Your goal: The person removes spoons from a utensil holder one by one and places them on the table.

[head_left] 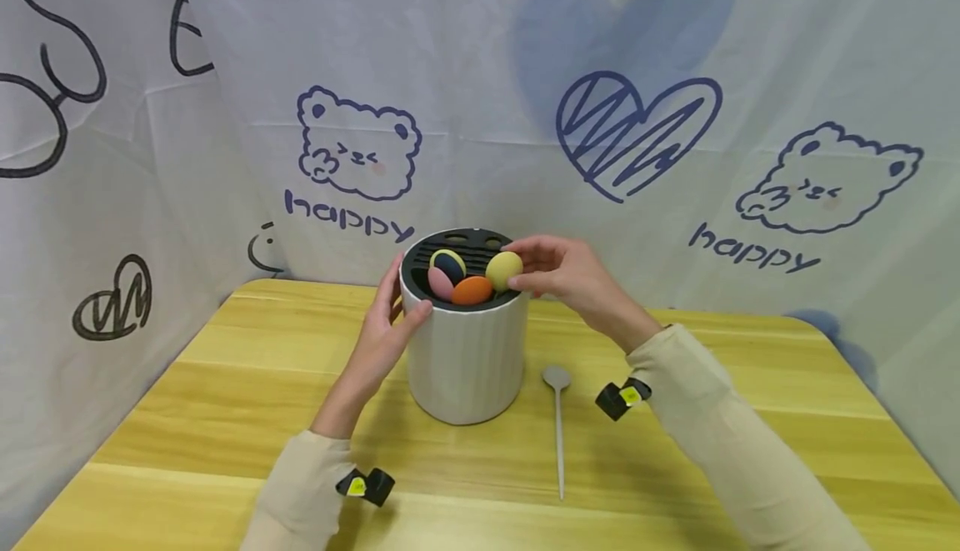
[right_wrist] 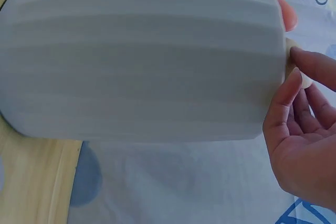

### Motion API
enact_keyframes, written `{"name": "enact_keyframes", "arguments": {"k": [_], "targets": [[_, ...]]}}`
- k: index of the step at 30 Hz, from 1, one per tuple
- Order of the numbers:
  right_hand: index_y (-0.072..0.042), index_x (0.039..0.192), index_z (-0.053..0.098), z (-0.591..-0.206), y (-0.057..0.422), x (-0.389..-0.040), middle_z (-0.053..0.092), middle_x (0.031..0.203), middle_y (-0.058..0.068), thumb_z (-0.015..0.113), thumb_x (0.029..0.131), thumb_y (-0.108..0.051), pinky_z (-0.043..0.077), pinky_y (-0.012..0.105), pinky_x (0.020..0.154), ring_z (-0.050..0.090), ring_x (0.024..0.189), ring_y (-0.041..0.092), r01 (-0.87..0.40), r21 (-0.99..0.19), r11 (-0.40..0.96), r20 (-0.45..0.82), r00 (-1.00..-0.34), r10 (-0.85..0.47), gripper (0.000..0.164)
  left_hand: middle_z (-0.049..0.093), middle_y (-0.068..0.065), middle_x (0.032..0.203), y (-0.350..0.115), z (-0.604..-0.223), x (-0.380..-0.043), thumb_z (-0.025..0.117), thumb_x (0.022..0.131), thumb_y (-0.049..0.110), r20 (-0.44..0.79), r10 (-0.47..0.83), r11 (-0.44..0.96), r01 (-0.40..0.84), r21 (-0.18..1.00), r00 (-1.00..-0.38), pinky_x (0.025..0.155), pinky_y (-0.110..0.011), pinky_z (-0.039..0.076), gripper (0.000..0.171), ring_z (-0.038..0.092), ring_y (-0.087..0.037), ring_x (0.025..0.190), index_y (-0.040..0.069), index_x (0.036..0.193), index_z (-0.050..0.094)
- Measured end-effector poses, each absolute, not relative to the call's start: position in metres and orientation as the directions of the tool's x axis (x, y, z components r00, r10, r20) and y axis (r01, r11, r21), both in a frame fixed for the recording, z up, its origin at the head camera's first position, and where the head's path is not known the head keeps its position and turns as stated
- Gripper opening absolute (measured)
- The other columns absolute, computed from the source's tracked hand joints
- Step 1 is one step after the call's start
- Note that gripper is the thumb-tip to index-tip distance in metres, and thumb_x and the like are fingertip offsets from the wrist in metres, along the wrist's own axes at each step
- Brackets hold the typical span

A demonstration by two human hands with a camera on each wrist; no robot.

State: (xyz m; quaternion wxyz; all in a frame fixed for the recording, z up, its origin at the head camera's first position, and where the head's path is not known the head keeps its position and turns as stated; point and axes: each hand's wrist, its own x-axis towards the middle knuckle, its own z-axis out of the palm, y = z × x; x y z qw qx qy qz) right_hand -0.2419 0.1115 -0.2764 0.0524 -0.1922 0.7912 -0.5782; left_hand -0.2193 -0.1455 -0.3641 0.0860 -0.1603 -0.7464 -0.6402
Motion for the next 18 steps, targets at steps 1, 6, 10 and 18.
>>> {"name": "enact_keyframes", "arguments": {"k": [1, 6, 10, 18], "targets": [[0.0, 0.119, 0.065, -0.2771, 0.1114, -0.2428, 0.068, 0.103, 0.01, 0.072, 0.083, -0.005, 0.05, 0.029, 0.068, 0.062, 0.089, 0.022, -0.244, -0.933, 0.264, 0.137, -0.92, -0.366, 0.037, 0.014, -0.003, 0.16, -0.1454, -0.3646, -0.2195, 0.056, 0.095, 0.031, 0.334, 0.129, 0.129, 0.349, 0.928, -0.934, 0.115, -0.049, 0.018, 0.076, 0.017, -0.025, 0.145, 0.016, 0.156, 0.015], [0.002, 0.118, 0.065, -0.2793, 0.111, -0.2455, 0.069, 0.099, 0.009, 0.072, 0.084, -0.005, 0.051, 0.028, 0.068, 0.062, 0.086, 0.02, -0.24, -0.926, 0.293, 0.125, -0.923, -0.363, 0.036, 0.014, -0.003, 0.16, -0.1452, -0.365, -0.22, 0.056, 0.095, 0.032, 0.332, 0.128, 0.131, 0.347, 0.929, -0.935, 0.115, -0.049, 0.018, 0.076, 0.017, -0.025, 0.145, 0.016, 0.156, 0.014], [0.001, 0.118, 0.065, -0.2788, 0.1106, -0.2471, 0.068, 0.1, 0.01, 0.072, 0.084, -0.005, 0.051, 0.028, 0.068, 0.061, 0.085, 0.021, -0.233, -0.92, 0.314, 0.117, -0.93, -0.348, 0.036, 0.014, -0.003, 0.16, -0.1452, -0.3643, -0.2205, 0.055, 0.095, 0.034, 0.334, 0.13, 0.131, 0.35, 0.928, -0.934, 0.114, -0.049, 0.018, 0.076, 0.016, -0.025, 0.145, 0.016, 0.156, 0.014], [0.002, 0.115, 0.065, -0.2754, 0.1092, -0.249, 0.069, 0.1, 0.011, 0.074, 0.083, -0.005, 0.053, 0.03, 0.068, 0.062, 0.083, 0.02, -0.214, -0.918, 0.334, 0.098, -0.938, -0.332, 0.034, 0.014, -0.003, 0.16, -0.1455, -0.3649, -0.2213, 0.056, 0.095, 0.034, 0.332, 0.128, 0.131, 0.348, 0.928, -0.934, 0.115, -0.049, 0.018, 0.077, 0.017, -0.025, 0.145, 0.016, 0.156, 0.014]]}}
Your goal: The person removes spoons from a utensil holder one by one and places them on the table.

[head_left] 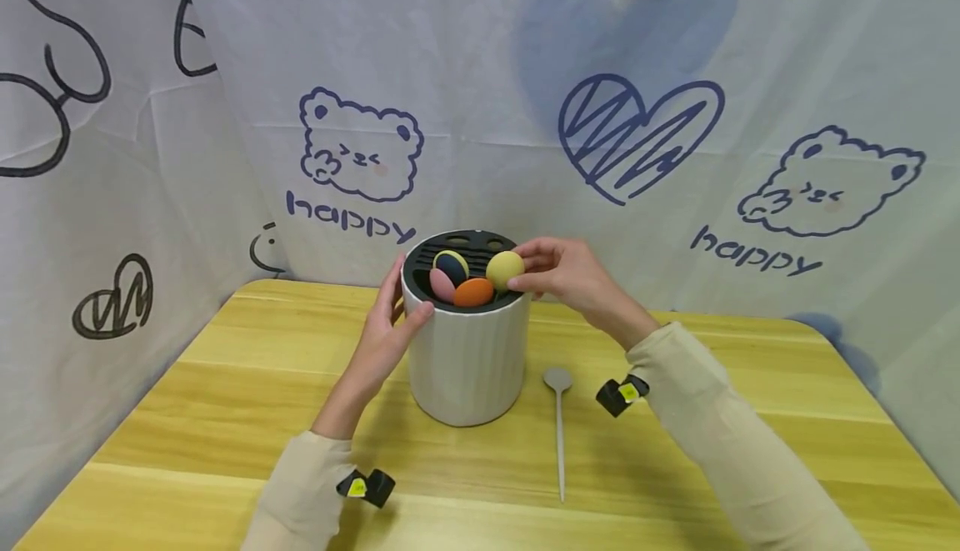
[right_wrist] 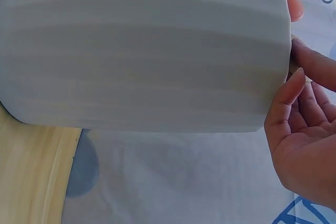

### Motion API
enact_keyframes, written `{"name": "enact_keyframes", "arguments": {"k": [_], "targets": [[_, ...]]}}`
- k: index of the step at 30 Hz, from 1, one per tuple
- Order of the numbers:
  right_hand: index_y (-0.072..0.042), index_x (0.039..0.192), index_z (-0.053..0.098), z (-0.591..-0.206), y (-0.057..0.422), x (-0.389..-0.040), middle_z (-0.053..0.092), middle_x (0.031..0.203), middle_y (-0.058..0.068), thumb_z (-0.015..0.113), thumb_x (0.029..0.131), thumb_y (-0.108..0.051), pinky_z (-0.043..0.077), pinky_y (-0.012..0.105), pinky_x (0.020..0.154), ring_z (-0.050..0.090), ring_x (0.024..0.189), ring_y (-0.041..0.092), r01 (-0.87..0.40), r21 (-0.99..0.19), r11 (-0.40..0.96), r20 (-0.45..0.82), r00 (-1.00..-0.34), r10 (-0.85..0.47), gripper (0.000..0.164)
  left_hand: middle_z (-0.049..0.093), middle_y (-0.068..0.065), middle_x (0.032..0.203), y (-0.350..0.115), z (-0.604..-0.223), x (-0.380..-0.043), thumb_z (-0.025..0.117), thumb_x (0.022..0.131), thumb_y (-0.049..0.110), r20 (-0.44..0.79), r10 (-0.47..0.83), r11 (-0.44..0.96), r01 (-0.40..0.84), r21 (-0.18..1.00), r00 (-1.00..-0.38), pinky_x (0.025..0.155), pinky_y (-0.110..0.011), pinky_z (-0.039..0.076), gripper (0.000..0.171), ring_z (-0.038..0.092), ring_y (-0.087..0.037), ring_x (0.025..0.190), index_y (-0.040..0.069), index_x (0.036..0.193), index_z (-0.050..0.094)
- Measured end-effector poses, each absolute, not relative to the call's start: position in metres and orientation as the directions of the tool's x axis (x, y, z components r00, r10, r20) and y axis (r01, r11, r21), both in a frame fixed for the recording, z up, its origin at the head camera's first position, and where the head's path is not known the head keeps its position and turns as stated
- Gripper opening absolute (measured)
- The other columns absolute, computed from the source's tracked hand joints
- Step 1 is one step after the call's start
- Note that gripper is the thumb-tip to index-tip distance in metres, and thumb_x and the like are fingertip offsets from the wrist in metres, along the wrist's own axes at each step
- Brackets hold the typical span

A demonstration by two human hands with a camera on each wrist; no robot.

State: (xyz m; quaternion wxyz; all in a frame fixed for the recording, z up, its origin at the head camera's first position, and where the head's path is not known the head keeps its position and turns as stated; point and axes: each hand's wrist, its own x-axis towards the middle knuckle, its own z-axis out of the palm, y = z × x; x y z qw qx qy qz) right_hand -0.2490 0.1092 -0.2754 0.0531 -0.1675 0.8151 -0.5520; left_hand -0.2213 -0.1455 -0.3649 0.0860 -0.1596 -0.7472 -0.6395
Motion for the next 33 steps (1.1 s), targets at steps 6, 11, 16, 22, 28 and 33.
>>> {"name": "enact_keyframes", "arguments": {"k": [6, 11, 16, 22, 28, 33], "targets": [[0.003, 0.115, 0.064, -0.276, 0.108, -0.25, 0.069, 0.102, 0.013, 0.072, 0.085, -0.004, 0.053, 0.031, 0.068, 0.061, 0.079, 0.02, -0.222, -0.916, 0.334, 0.106, -0.937, -0.333, 0.032, 0.014, -0.004, 0.16, -0.147, -0.365, -0.221, 0.056, 0.095, 0.035, 0.332, 0.126, 0.131, 0.348, 0.928, -0.935, 0.115, -0.049, 0.017, 0.077, 0.017, -0.026, 0.145, 0.016, 0.156, 0.014], [0.004, 0.113, 0.065, -0.277, 0.106, -0.25, 0.069, 0.1, 0.013, 0.071, 0.086, -0.004, 0.052, 0.028, 0.066, 0.058, 0.075, 0.019, -0.244, -0.906, 0.347, 0.117, -0.93, -0.348, 0.029, 0.015, -0.004, 0.16, -0.149, -0.366, -0.221, 0.056, 0.094, 0.033, 0.335, 0.119, 0.136, 0.349, 0.927, -0.935, 0.115, -0.049, 0.018, 0.076, 0.017, -0.026, 0.145, 0.016, 0.156, 0.015], [0.001, 0.114, 0.065, -0.274, 0.102, -0.246, 0.068, 0.101, 0.013, 0.07, 0.087, -0.005, 0.05, 0.026, 0.063, 0.058, 0.076, 0.022, -0.253, -0.896, 0.366, 0.124, -0.932, -0.341, 0.028, 0.015, -0.002, 0.16, -0.147, -0.365, -0.22, 0.055, 0.095, 0.035, 0.324, 0.125, 0.138, 0.34, 0.93, -0.938, 0.115, -0.048, 0.018, 0.076, 0.017, -0.024, 0.145, 0.017, 0.156, 0.015], [0.001, 0.116, 0.064, -0.269, 0.102, -0.245, 0.065, 0.096, 0.012, 0.068, 0.089, -0.005, 0.044, 0.024, 0.057, 0.053, 0.076, 0.023, -0.257, -0.885, 0.388, 0.129, -0.937, -0.325, 0.029, 0.015, -0.002, 0.16, -0.143, -0.365, -0.22, 0.056, 0.094, 0.036, 0.33, 0.134, 0.128, 0.346, 0.929, -0.935, 0.115, -0.048, 0.018, 0.077, 0.018, -0.024, 0.144, 0.018, 0.156, 0.015], [0.0, 0.118, 0.063, -0.262, 0.103, -0.246, 0.063, 0.096, 0.013, 0.067, 0.09, -0.005, 0.039, 0.023, 0.054, 0.051, 0.077, 0.029, -0.272, -0.885, 0.377, 0.152, -0.936, -0.317, 0.029, 0.016, -0.002, 0.16, -0.143, -0.364, -0.222, 0.057, 0.093, 0.037, 0.342, 0.135, 0.124, 0.358, 0.926, -0.93, 0.115, -0.047, 0.019, 0.079, 0.019, -0.023, 0.144, 0.017, 0.156, 0.015], [0.002, 0.118, 0.063, -0.257, 0.104, -0.246, 0.063, 0.096, 0.012, 0.066, 0.09, -0.004, 0.043, 0.023, 0.056, 0.052, 0.076, 0.027, -0.301, -0.89, 0.344, 0.191, -0.929, -0.318, 0.03, 0.015, -0.002, 0.16, -0.145, -0.363, -0.222, 0.057, 0.093, 0.038, 0.338, 0.127, 0.129, 0.353, 0.927, -0.933, 0.115, -0.048, 0.018, 0.079, 0.018, -0.024, 0.144, 0.017, 0.156, 0.015]]}}
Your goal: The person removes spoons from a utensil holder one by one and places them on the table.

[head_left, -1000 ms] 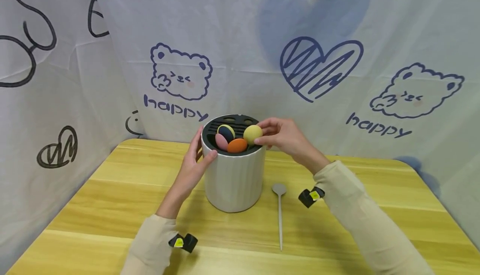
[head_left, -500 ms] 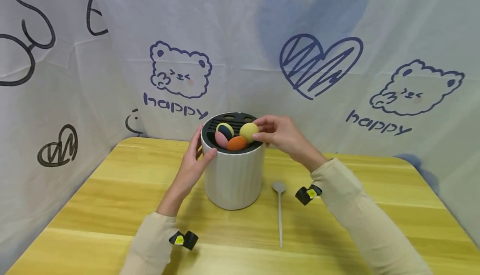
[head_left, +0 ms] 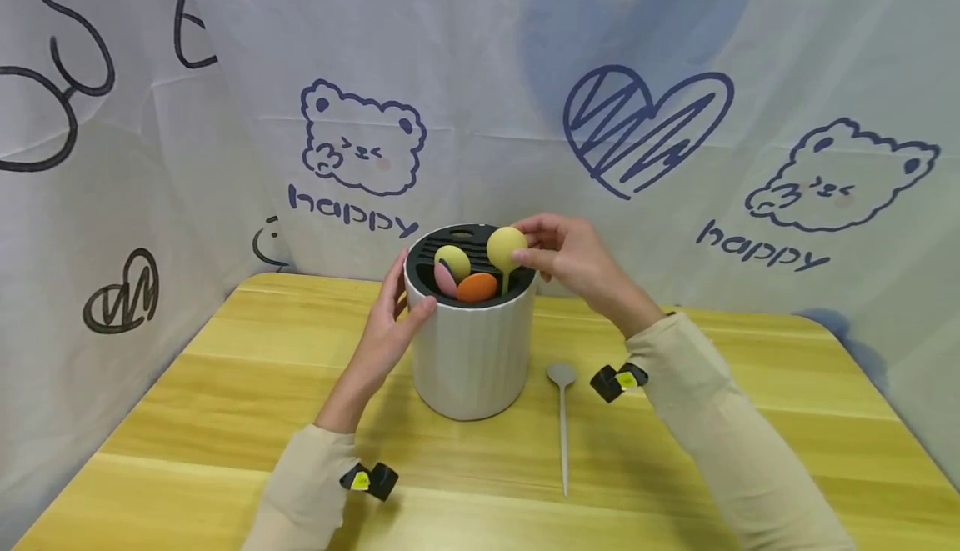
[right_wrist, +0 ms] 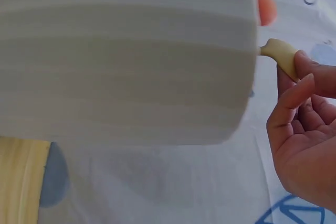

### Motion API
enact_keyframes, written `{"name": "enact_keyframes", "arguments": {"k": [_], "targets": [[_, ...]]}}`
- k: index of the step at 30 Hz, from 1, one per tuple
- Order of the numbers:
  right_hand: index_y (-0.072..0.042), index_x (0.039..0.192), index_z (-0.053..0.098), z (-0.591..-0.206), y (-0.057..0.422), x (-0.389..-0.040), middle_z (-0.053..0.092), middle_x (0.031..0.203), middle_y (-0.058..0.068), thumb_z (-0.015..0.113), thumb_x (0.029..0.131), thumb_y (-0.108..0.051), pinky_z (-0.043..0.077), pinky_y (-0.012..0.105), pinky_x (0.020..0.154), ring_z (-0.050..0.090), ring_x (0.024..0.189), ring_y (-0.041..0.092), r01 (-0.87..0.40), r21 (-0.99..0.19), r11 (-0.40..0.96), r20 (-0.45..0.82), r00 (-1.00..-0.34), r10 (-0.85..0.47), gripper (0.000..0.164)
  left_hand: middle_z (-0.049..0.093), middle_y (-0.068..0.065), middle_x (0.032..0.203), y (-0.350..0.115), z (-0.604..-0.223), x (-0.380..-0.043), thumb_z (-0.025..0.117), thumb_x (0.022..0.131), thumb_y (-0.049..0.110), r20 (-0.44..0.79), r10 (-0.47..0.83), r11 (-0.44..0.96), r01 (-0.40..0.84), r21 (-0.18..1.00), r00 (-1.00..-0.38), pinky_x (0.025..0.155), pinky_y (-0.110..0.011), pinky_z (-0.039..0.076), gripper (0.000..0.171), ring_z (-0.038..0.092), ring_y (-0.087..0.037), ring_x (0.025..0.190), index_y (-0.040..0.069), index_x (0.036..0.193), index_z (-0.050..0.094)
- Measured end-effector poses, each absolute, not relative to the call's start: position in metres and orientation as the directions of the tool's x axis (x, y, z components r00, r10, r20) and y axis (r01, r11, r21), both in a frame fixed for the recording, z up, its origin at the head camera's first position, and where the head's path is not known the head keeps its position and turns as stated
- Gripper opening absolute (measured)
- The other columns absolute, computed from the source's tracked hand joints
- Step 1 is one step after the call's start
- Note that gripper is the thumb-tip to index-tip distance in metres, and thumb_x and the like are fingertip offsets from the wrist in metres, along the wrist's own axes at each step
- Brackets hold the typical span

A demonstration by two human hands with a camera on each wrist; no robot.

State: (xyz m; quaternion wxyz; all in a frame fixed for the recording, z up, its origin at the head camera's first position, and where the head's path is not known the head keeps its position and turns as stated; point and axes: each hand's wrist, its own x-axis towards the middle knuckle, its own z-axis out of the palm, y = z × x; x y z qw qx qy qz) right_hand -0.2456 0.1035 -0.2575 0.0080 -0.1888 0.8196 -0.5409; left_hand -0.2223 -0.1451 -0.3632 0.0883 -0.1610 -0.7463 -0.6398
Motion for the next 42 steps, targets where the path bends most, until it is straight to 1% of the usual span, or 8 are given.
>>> {"name": "enact_keyframes", "arguments": {"k": [5, 7, 16, 22, 28, 32, 37, 42], "targets": [[0.005, 0.119, 0.062, -0.255, 0.11, -0.243, 0.063, 0.094, 0.01, 0.066, 0.089, 0.0, 0.04, 0.022, 0.055, 0.048, 0.067, 0.018, -0.319, -0.902, 0.293, 0.236, -0.929, -0.286, 0.031, 0.015, -0.002, 0.16, -0.145, -0.364, -0.222, 0.057, 0.093, 0.038, 0.335, 0.132, 0.137, 0.351, 0.926, -0.933, 0.115, -0.047, 0.019, 0.078, 0.018, -0.024, 0.144, 0.019, 0.156, 0.015], [0.006, 0.12, 0.062, -0.254, 0.112, -0.242, 0.063, 0.094, 0.009, 0.066, 0.089, 0.0, 0.039, 0.022, 0.055, 0.047, 0.067, 0.016, -0.324, -0.904, 0.279, 0.245, -0.927, -0.283, 0.032, 0.014, -0.002, 0.16, -0.146, -0.365, -0.221, 0.057, 0.093, 0.038, 0.335, 0.13, 0.132, 0.351, 0.927, -0.933, 0.115, -0.047, 0.019, 0.079, 0.018, -0.024, 0.144, 0.018, 0.156, 0.015], [0.007, 0.118, 0.063, -0.238, 0.112, -0.24, 0.064, 0.095, 0.011, 0.067, 0.088, 0.0, 0.041, 0.02, 0.057, 0.052, 0.073, 0.018, -0.405, -0.88, 0.249, 0.34, -0.902, -0.266, 0.031, 0.014, -0.002, 0.16, -0.146, -0.363, -0.221, 0.057, 0.093, 0.039, 0.334, 0.131, 0.123, 0.349, 0.929, -0.933, 0.115, -0.048, 0.018, 0.079, 0.017, -0.024, 0.145, 0.018, 0.156, 0.015], [0.008, 0.116, 0.064, -0.227, 0.112, -0.241, 0.067, 0.093, 0.01, 0.068, 0.086, 0.002, 0.042, 0.02, 0.056, 0.054, 0.071, 0.017, -0.478, -0.847, 0.232, 0.409, -0.865, -0.289, 0.031, 0.015, -0.003, 0.16, -0.146, -0.363, -0.22, 0.058, 0.093, 0.04, 0.344, 0.125, 0.118, 0.359, 0.926, -0.93, 0.115, -0.048, 0.018, 0.08, 0.018, -0.024, 0.144, 0.015, 0.156, 0.015], [0.012, 0.115, 0.063, -0.215, 0.111, -0.24, 0.067, 0.089, 0.005, 0.068, 0.085, 0.005, 0.041, 0.02, 0.054, 0.054, 0.068, 0.015, -0.546, -0.821, 0.167, 0.489, -0.824, -0.287, 0.031, 0.015, -0.002, 0.16, -0.147, -0.364, -0.22, 0.057, 0.093, 0.038, 0.33, 0.126, 0.13, 0.346, 0.929, -0.935, 0.115, -0.046, 0.02, 0.079, 0.019, -0.023, 0.144, 0.017, 0.156, 0.015], [0.012, 0.113, 0.063, -0.206, 0.112, -0.236, 0.067, 0.089, 0.006, 0.068, 0.085, 0.005, 0.041, 0.02, 0.055, 0.053, 0.069, 0.018, -0.574, -0.809, 0.127, 0.524, -0.802, -0.289, 0.029, 0.017, -0.003, 0.159, -0.149, -0.363, -0.221, 0.058, 0.092, 0.036, 0.337, 0.115, 0.138, 0.351, 0.926, -0.934, 0.114, -0.046, 0.02, 0.079, 0.02, -0.023, 0.144, 0.016, 0.156, 0.016], [0.011, 0.111, 0.065, -0.195, 0.118, -0.226, 0.068, 0.09, 0.007, 0.067, 0.084, 0.008, 0.041, 0.02, 0.054, 0.055, 0.07, 0.019, -0.592, -0.804, 0.063, 0.559, -0.787, -0.261, 0.027, 0.017, -0.002, 0.159, -0.147, -0.363, -0.223, 0.058, 0.092, 0.037, 0.328, 0.133, 0.13, 0.345, 0.93, -0.935, 0.115, -0.044, 0.02, 0.079, 0.02, -0.021, 0.144, 0.018, 0.156, 0.016], [0.009, 0.111, 0.066, -0.183, 0.118, -0.223, 0.069, 0.093, 0.01, 0.067, 0.084, 0.008, 0.042, 0.02, 0.056, 0.056, 0.073, 0.023, -0.604, -0.797, 0.017, 0.582, -0.774, -0.249, 0.027, 0.018, -0.002, 0.159, -0.147, -0.364, -0.223, 0.06, 0.091, 0.04, 0.34, 0.124, 0.105, 0.353, 0.93, -0.932, 0.115, -0.043, 0.02, 0.082, 0.021, -0.02, 0.143, 0.017, 0.156, 0.016]]}}
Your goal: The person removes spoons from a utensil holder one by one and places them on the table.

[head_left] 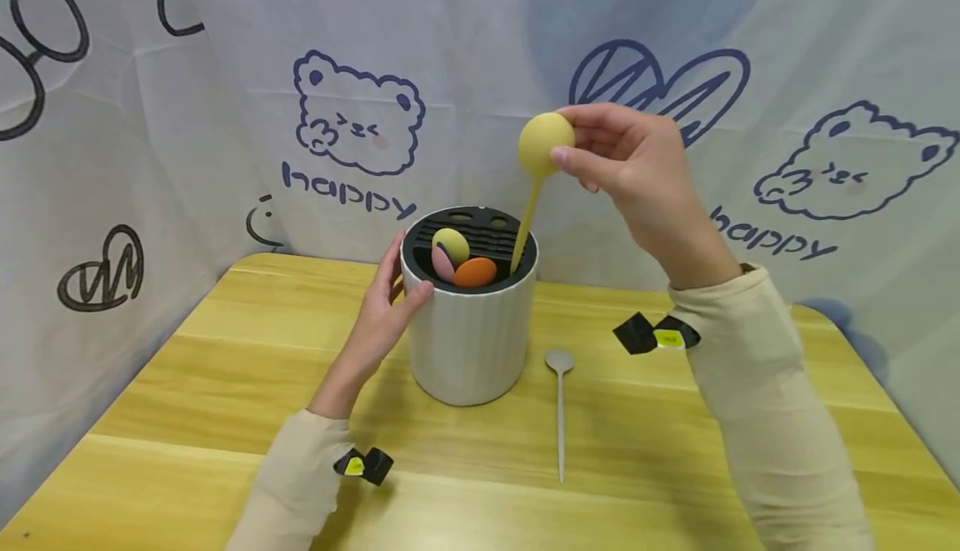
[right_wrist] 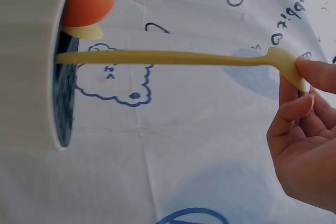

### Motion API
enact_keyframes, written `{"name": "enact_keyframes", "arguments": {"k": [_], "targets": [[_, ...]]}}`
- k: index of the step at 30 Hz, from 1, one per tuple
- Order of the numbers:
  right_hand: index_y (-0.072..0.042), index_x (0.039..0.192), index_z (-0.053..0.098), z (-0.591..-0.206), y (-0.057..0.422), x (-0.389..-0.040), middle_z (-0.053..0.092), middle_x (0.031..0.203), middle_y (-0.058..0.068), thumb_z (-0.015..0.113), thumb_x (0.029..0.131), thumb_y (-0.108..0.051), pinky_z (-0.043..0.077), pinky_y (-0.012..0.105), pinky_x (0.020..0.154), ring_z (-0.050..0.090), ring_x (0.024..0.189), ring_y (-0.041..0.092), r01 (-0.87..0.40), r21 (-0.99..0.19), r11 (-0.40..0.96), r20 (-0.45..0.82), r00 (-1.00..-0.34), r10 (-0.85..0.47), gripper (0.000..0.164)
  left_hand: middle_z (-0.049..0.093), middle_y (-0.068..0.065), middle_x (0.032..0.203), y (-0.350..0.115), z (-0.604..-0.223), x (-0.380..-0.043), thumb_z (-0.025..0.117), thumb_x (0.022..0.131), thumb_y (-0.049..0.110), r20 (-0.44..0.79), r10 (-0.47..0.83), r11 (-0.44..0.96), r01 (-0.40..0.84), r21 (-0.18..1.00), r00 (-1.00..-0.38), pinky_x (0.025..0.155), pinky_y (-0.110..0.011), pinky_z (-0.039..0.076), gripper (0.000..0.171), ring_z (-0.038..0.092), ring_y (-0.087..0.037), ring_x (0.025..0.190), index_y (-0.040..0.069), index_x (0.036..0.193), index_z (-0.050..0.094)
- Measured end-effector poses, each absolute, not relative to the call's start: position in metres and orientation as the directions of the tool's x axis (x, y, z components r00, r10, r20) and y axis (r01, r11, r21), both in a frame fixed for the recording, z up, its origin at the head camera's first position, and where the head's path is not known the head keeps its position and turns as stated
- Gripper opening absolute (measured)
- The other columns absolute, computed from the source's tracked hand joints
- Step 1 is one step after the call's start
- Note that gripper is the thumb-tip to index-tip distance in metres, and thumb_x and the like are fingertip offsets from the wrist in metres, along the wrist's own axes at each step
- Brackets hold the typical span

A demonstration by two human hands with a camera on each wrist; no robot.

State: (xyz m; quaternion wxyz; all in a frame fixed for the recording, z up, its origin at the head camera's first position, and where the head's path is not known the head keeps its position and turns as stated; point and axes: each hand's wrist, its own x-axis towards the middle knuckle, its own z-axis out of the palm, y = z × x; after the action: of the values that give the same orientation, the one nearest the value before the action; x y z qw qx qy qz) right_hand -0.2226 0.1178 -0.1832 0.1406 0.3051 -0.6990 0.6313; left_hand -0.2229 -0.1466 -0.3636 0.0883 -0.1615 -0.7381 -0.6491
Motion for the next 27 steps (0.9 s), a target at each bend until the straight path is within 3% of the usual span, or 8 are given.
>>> {"name": "enact_keyframes", "arguments": {"k": [5, 17, 27], "targets": [[0.009, 0.112, 0.066, -0.174, 0.116, -0.222, 0.069, 0.095, 0.011, 0.067, 0.085, 0.007, 0.043, 0.021, 0.06, 0.058, 0.076, 0.023, -0.575, -0.818, 0.002, 0.557, -0.794, -0.244, 0.027, 0.018, -0.003, 0.159, -0.147, -0.361, -0.224, 0.061, 0.09, 0.047, 0.35, 0.128, 0.105, 0.364, 0.926, -0.928, 0.115, -0.045, 0.02, 0.086, 0.021, -0.021, 0.143, 0.015, 0.156, 0.016], [0.004, 0.116, 0.066, -0.165, 0.116, -0.219, 0.068, 0.093, 0.011, 0.07, 0.084, 0.004, 0.045, 0.023, 0.058, 0.059, 0.076, 0.023, -0.569, -0.822, -0.003, 0.556, -0.802, -0.218, 0.032, 0.018, -0.003, 0.159, -0.148, -0.363, -0.225, 0.06, 0.091, 0.044, 0.346, 0.126, 0.102, 0.359, 0.928, -0.93, 0.115, -0.045, 0.019, 0.084, 0.02, -0.022, 0.143, 0.015, 0.156, 0.016], [0.0, 0.119, 0.065, -0.203, 0.122, -0.227, 0.068, 0.097, 0.007, 0.067, 0.087, 0.003, 0.047, 0.022, 0.061, 0.057, 0.079, 0.022, -0.477, -0.879, 0.003, 0.463, -0.855, -0.234, 0.032, 0.018, -0.003, 0.159, -0.147, -0.363, -0.224, 0.059, 0.092, 0.038, 0.346, 0.131, 0.11, 0.36, 0.926, -0.929, 0.114, -0.045, 0.021, 0.08, 0.021, -0.021, 0.143, 0.015, 0.156, 0.016]]}}
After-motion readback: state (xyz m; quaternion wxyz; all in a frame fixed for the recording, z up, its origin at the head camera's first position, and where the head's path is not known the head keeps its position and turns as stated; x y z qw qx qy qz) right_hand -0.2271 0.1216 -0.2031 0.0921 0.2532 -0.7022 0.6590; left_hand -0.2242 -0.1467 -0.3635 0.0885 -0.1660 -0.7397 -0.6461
